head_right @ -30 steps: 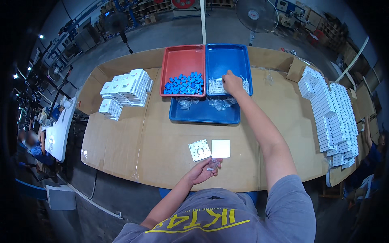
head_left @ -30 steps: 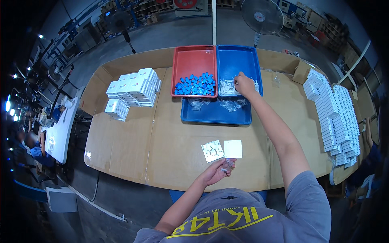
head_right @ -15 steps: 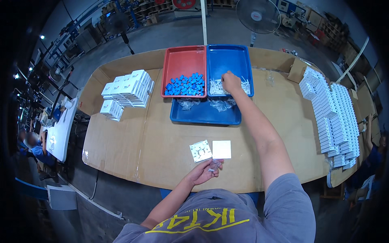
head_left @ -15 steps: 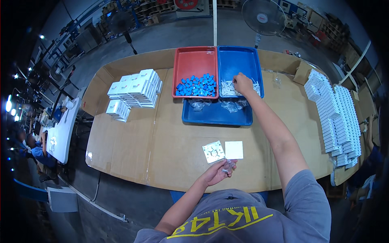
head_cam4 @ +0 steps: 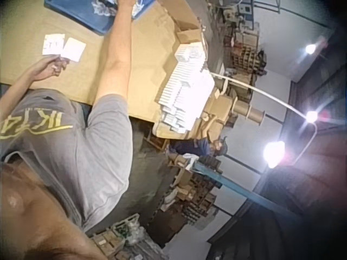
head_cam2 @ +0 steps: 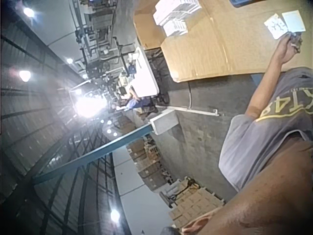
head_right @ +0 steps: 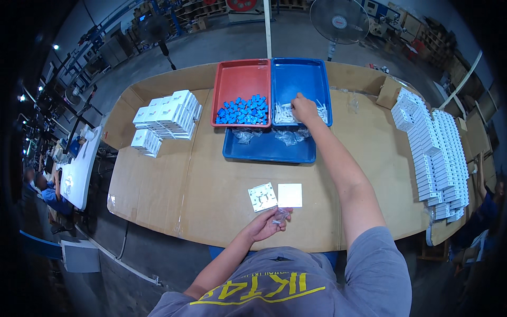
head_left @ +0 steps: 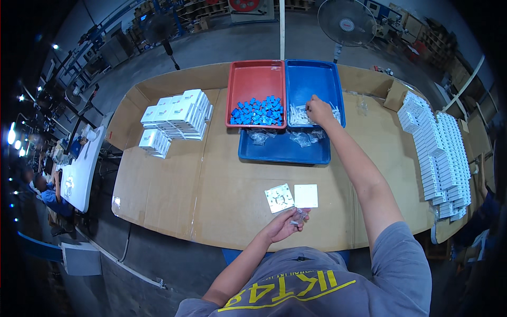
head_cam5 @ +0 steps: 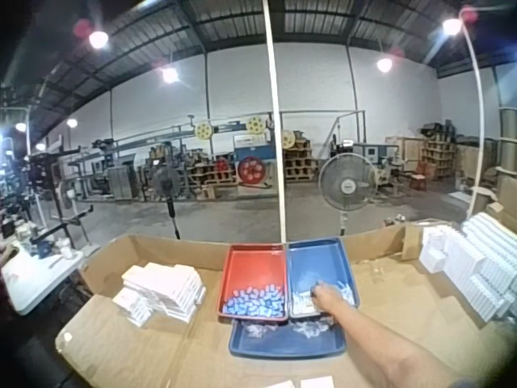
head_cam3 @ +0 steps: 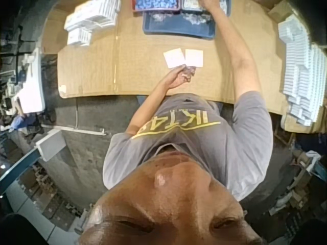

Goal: Manually assemble and package components into boxes at a factory workstation.

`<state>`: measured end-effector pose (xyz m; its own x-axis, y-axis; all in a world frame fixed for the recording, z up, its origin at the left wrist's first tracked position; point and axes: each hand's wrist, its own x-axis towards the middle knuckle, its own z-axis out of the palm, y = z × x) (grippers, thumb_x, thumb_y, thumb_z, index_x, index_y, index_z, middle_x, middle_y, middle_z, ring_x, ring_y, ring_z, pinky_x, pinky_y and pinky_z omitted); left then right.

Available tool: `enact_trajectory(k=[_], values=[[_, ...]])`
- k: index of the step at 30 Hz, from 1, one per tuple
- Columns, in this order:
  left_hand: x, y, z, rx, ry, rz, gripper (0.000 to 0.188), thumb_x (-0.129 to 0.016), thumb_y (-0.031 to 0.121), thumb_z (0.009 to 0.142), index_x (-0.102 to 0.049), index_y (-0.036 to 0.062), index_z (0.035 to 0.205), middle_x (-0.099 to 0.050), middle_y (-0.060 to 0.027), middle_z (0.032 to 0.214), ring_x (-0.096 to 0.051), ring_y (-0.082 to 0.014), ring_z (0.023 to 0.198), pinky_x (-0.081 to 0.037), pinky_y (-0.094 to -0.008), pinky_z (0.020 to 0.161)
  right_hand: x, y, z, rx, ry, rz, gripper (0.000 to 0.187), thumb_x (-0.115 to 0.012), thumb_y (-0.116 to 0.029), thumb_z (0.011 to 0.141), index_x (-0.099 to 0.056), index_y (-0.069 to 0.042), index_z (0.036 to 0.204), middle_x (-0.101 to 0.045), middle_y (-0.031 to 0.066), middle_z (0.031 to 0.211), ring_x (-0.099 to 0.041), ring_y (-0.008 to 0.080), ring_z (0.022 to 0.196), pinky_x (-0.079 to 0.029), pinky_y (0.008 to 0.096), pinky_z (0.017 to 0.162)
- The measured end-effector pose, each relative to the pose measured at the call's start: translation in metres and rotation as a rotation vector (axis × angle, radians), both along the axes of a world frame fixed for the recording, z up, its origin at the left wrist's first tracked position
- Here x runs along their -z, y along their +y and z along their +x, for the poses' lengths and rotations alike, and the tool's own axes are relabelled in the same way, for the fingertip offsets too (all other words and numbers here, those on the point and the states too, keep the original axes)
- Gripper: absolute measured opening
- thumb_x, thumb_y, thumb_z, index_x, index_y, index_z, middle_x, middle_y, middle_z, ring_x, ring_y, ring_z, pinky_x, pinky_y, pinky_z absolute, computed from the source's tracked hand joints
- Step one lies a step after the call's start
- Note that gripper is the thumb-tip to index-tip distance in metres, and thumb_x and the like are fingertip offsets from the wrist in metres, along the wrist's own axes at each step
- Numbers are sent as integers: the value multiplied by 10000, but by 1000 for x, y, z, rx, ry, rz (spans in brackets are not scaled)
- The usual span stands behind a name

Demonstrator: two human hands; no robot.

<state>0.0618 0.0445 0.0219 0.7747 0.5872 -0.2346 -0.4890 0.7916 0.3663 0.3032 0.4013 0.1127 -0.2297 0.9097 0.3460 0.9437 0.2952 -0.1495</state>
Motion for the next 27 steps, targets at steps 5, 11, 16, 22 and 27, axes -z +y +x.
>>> enact_trajectory(k=[5, 11, 16, 22, 27], values=[[-1, -1, -1, -2, 8, -3, 529, -446, 367, 1136, -495, -37, 1474, -652, -101, 1156, -573, -129, 875, -506, -288, 835, 2, 1, -4, -8, -1, 30, 110, -663, -100, 847, -767, -93, 882, -654, 157, 1073, -717, 385, 929, -590, 522, 804], [0, 0, 0, 5, -2, 7, 536, -441, 371, 1137, -493, -44, 1472, -656, -98, 1165, -581, -128, 882, -511, -291, 844, 9, 4, -11, 15, -55, 12, 119, -661, -115, 862, -753, -61, 915, -642, 167, 1126, -719, 384, 921, -591, 525, 808], [2, 1, -3, -4, 0, 10, 534, -434, 373, 1139, -517, -54, 1449, -662, -102, 1156, -585, -134, 886, -510, -294, 849, 13, 1, -8, -36, 35, 61, 149, -648, -125, 879, -718, -7, 936, -630, 177, 1161, -719, 402, 890, -591, 532, 816], [1, 5, 4, 18, -2, 25, 541, -419, 386, 1144, -530, -40, 1457, -672, -71, 1142, -590, -133, 883, -513, -291, 840, 10, -4, 11, -31, 583, -68, 204, -704, -141, 931, -720, -18, 1092, -671, 154, 1128, -700, 276, 784, -546, 410, 638], [20, 0, -5, 3, -143, -17, 540, -415, 374, 1142, -494, -41, 1479, -672, -103, 1186, -628, -187, 950, -531, -340, 891, -64, -107, -40, -329, 1988, -583, 193, -641, -83, 1036, -683, -10, 1210, -655, 28, 985, -435, 31, 632, -315, 188, 520]])
